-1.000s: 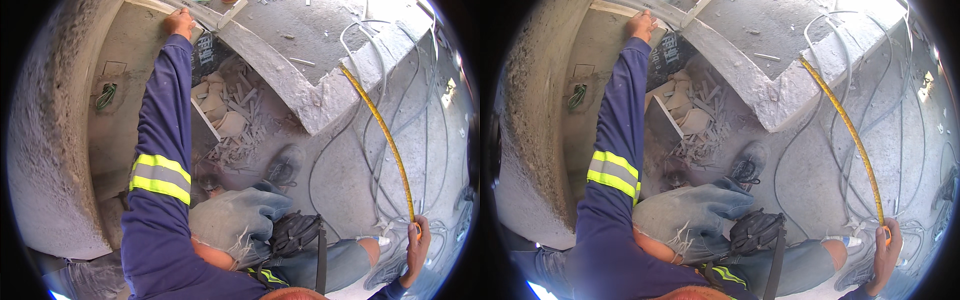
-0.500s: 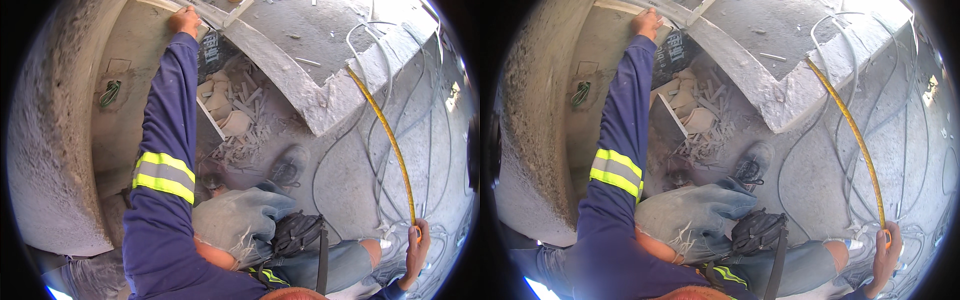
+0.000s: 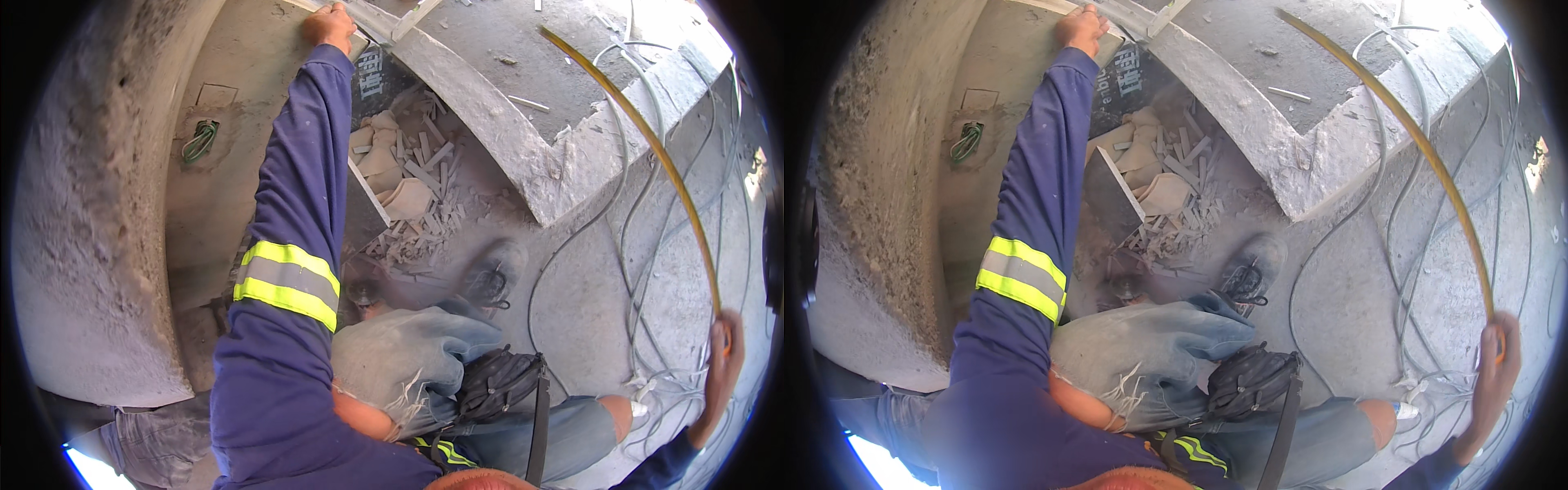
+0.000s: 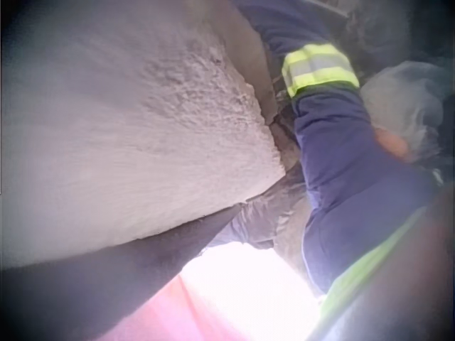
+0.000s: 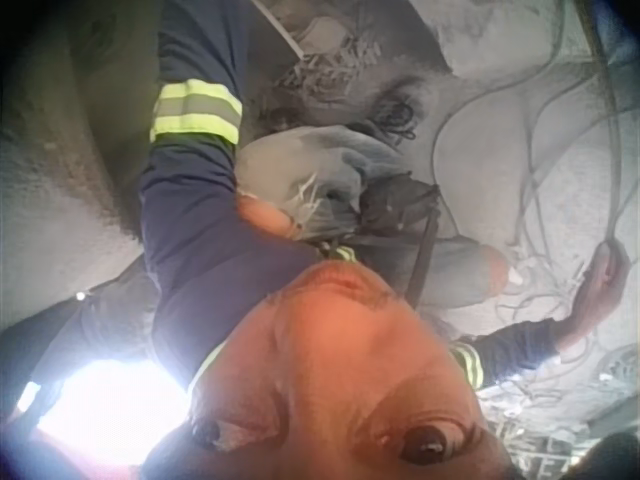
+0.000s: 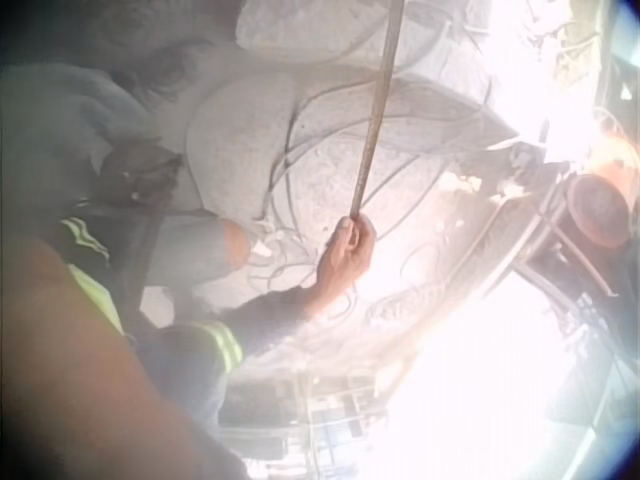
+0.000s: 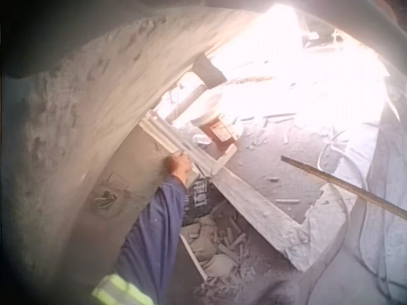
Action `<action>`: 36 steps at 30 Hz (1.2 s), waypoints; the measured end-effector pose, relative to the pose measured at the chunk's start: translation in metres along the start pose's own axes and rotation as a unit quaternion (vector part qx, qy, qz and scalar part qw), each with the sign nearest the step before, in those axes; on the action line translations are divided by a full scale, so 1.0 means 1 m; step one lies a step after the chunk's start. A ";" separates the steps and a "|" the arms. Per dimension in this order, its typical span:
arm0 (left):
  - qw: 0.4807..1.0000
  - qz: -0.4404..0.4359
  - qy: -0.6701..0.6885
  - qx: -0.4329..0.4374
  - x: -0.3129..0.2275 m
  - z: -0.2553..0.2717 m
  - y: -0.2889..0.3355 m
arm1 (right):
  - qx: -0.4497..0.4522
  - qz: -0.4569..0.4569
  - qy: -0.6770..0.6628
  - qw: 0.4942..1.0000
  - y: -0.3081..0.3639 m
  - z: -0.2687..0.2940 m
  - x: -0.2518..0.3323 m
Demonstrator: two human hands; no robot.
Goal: The person measures a wall opening and a large stone tile using a tape measure and a metal ruler, then marks the tile with a pencil. The person repeats measurements and marks the tile multiple times while working on a construction site.
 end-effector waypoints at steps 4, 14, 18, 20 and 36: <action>0.999 0.029 -0.022 0.005 -0.007 -0.006 0.008 | -0.087 0.135 0.022 0.987 -0.126 -0.019 0.053; 0.989 0.024 0.139 -0.054 -0.022 -0.012 0.044 | -0.015 0.216 0.031 0.976 -0.187 -0.054 0.163; 0.990 0.029 0.130 -0.049 -0.019 -0.015 0.042 | -0.017 0.164 0.029 0.986 -0.147 -0.060 0.088; 0.986 0.015 0.156 -0.061 -0.016 -0.013 0.043 | -0.003 0.148 0.030 0.988 -0.126 -0.049 0.060; 0.990 0.031 0.100 -0.092 -0.044 0.025 0.056 | -0.236 0.331 -0.003 0.914 -0.230 -0.042 0.299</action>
Point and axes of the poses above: each hand's wrist, its own y-axis away from the middle knuckle, its own z-axis out of the back of the hand, x = y × z, the point moved 3 cm from there along -y, towards the middle knuckle, and after that the axes turned 11 degrees about y, right-handed, at the moved point
